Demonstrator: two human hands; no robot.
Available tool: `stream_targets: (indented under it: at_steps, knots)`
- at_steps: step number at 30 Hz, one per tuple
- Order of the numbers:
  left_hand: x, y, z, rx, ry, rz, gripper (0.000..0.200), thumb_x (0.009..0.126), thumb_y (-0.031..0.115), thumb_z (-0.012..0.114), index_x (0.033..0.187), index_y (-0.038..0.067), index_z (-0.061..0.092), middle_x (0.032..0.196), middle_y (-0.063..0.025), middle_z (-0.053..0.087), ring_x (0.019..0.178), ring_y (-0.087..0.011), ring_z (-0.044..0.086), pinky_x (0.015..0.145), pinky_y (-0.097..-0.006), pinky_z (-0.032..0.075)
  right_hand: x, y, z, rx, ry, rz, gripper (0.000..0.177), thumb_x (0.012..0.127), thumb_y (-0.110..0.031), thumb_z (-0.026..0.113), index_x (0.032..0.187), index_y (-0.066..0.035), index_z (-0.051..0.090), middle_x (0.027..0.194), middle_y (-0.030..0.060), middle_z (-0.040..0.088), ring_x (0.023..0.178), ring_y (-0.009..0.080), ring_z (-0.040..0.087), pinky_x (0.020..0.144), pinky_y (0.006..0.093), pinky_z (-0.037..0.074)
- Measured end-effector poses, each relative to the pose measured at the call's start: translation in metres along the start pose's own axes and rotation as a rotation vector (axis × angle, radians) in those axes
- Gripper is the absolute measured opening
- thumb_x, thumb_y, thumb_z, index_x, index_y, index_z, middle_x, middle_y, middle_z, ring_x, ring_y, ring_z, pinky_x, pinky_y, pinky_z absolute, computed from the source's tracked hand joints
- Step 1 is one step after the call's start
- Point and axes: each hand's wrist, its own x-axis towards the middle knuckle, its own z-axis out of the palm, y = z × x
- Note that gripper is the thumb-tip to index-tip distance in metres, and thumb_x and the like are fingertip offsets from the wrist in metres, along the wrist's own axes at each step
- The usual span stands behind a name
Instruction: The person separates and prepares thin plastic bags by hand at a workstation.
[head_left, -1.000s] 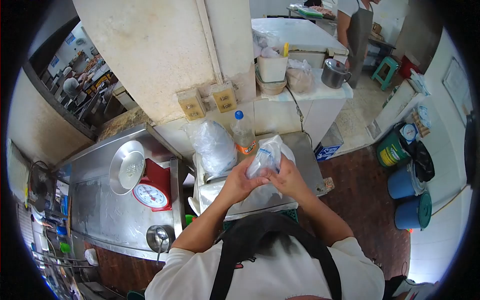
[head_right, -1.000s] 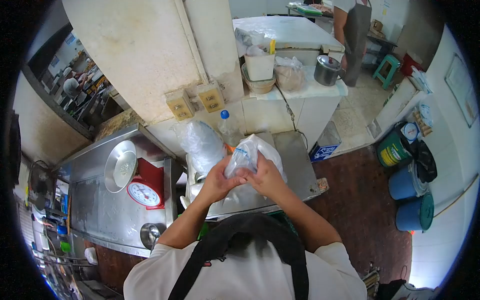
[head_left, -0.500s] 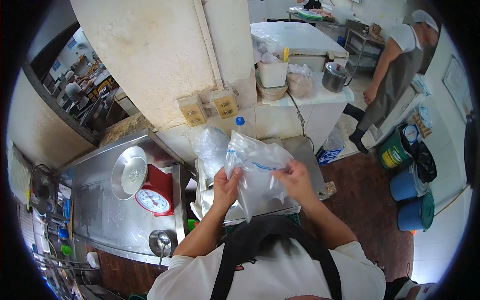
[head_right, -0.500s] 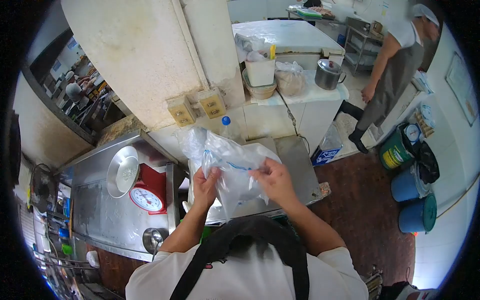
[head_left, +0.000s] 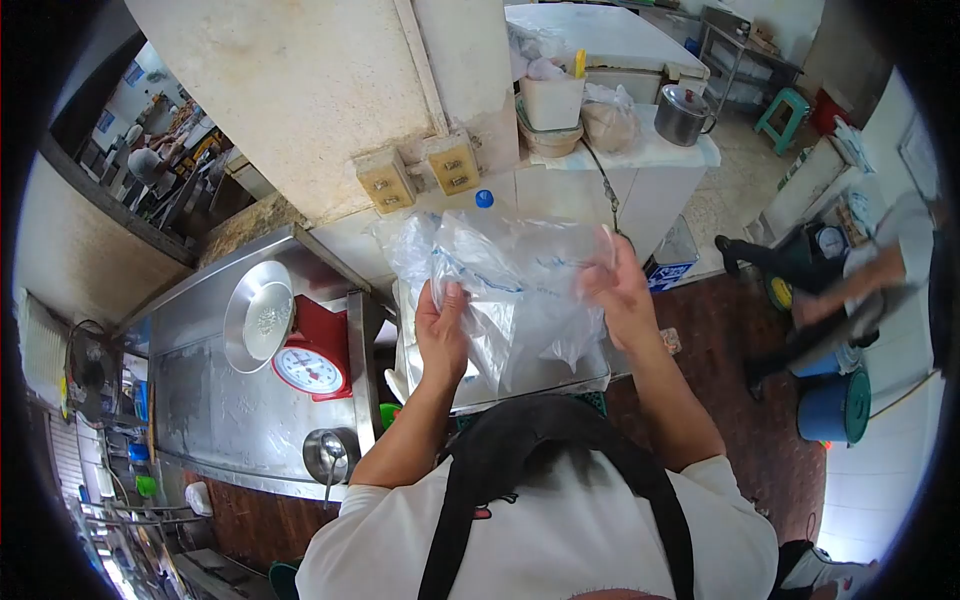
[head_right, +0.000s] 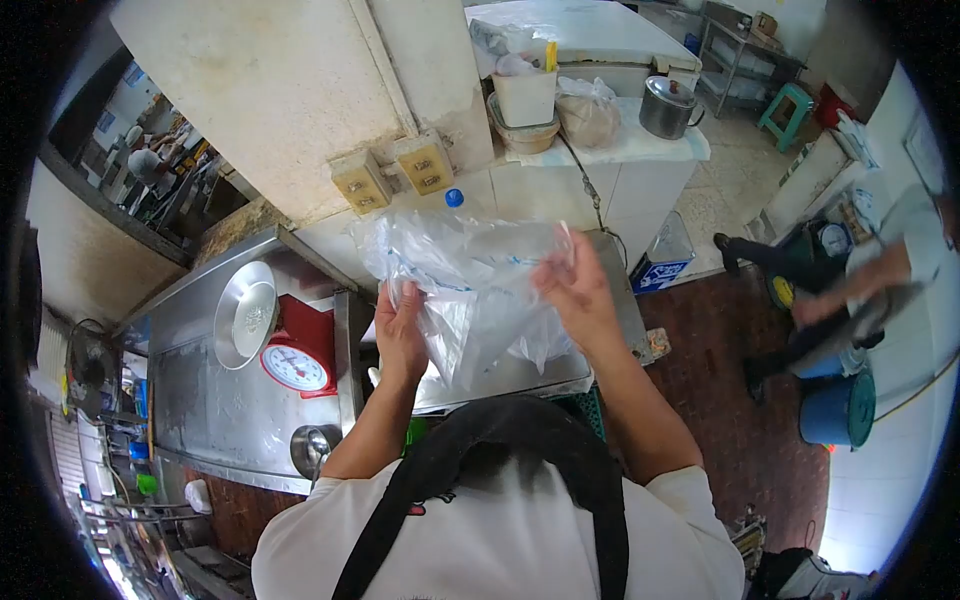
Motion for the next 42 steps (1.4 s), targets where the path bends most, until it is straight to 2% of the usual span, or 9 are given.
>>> stream_targets:
  at_steps: [17,22,25,27,31,34,37,40,42]
  knots:
    - [-0.011,-0.009,-0.009,-0.191,-0.123,-0.128,0.037,0.093,0.022,0.066,0.125,0.006,0.056,0.109,-0.0048,0.065,0.097,-0.0164,0.063,0.086,-0.0324,0.051,0.007,0.013,-0.024,-0.045,0.161,-0.019,0.015,0.095,-0.013,0.066,0.103,-0.001,0.065,0.085,0.0000,0.062,0.074,0.0086,0.057,0.064,0.0239,0.049]
    - [-0.019,0.048,0.006,-0.599,-0.223,-0.270,0.031,0.095,0.025,0.058,0.118,0.005,0.056,0.095,-0.0073,0.065,0.086,-0.0193,0.064,0.089,-0.0410,0.052,0.018,0.013,-0.036,0.020,0.219,-0.110,0.014,0.097,-0.017,0.064,0.095,-0.003,0.065,0.078,-0.0031,0.058,0.068,0.0059,0.052,0.062,0.0214,0.043]
    - [0.012,0.030,-0.033,-0.919,-0.791,-0.288,0.029,0.098,0.026,0.054,0.120,0.008,0.056,0.080,-0.0018,0.054,0.072,-0.0167,0.056,0.101,-0.0541,0.047,0.021,0.005,-0.039,-0.057,0.274,-0.159,0.013,0.098,-0.017,0.062,0.098,-0.004,0.066,0.072,-0.0043,0.056,0.061,0.0059,0.049,0.055,0.0232,0.040]
    - [0.030,0.014,-0.025,-1.023,-1.011,-0.474,0.028,0.100,0.027,0.053,0.120,0.008,0.058,0.082,-0.0036,0.059,0.068,-0.0183,0.059,0.098,-0.0484,0.050,0.013,-0.005,-0.035,-0.255,0.237,-0.092,0.013,0.097,-0.014,0.062,0.104,-0.006,0.067,0.068,-0.0043,0.054,0.057,0.0059,0.047,0.052,0.0249,0.040]
    - [-0.003,0.003,0.028,-0.110,-0.460,-0.458,0.024,0.095,0.023,0.062,0.112,0.007,0.061,0.089,-0.0057,0.065,0.072,-0.0181,0.064,0.083,-0.0358,0.054,-0.013,0.004,0.011,-0.586,-0.117,-0.239,0.020,0.097,-0.011,0.058,0.114,-0.008,0.068,0.066,-0.0004,0.058,0.055,0.0093,0.052,0.052,0.0280,0.043]
    - [0.011,-0.033,0.014,0.205,-0.571,-0.190,0.020,0.093,0.019,0.064,0.109,0.006,0.063,0.093,-0.0033,0.069,0.080,-0.0149,0.066,0.074,-0.0293,0.053,-0.007,0.015,0.018,-0.811,-0.267,-0.542,0.020,0.100,-0.013,0.051,0.108,-0.001,0.065,0.067,0.0068,0.062,0.060,0.0171,0.062,0.062,0.0317,0.051]
    - [0.032,-0.060,-0.008,0.457,-0.566,-0.004,0.023,0.088,0.016,0.069,0.108,0.006,0.065,0.094,-0.0013,0.069,0.079,-0.0123,0.064,0.070,-0.0276,0.052,-0.002,-0.004,0.000,-0.629,-0.283,-0.196,0.017,0.100,-0.013,0.053,0.104,-0.001,0.064,0.065,0.0058,0.061,0.057,0.0191,0.061,0.062,0.0347,0.053]
    - [0.018,-0.017,-0.007,0.091,-0.599,-0.514,0.024,0.085,0.015,0.071,0.105,0.005,0.066,0.092,-0.0019,0.069,0.076,-0.0134,0.065,0.069,-0.0280,0.052,0.005,0.003,-0.029,0.144,-0.174,0.196,0.019,0.101,-0.020,0.055,0.098,-0.003,0.063,0.062,0.0037,0.057,0.054,0.0180,0.057,0.053,0.0355,0.051]
    - [0.010,0.000,-0.012,-0.226,-0.788,-0.696,0.021,0.086,0.016,0.071,0.103,0.004,0.065,0.090,-0.0026,0.068,0.074,-0.0149,0.065,0.068,-0.0284,0.052,0.005,-0.005,-0.037,0.563,-0.557,0.221,0.024,0.102,-0.023,0.053,0.114,-0.004,0.061,0.064,0.0032,0.055,0.054,0.0163,0.054,0.050,0.0328,0.047]
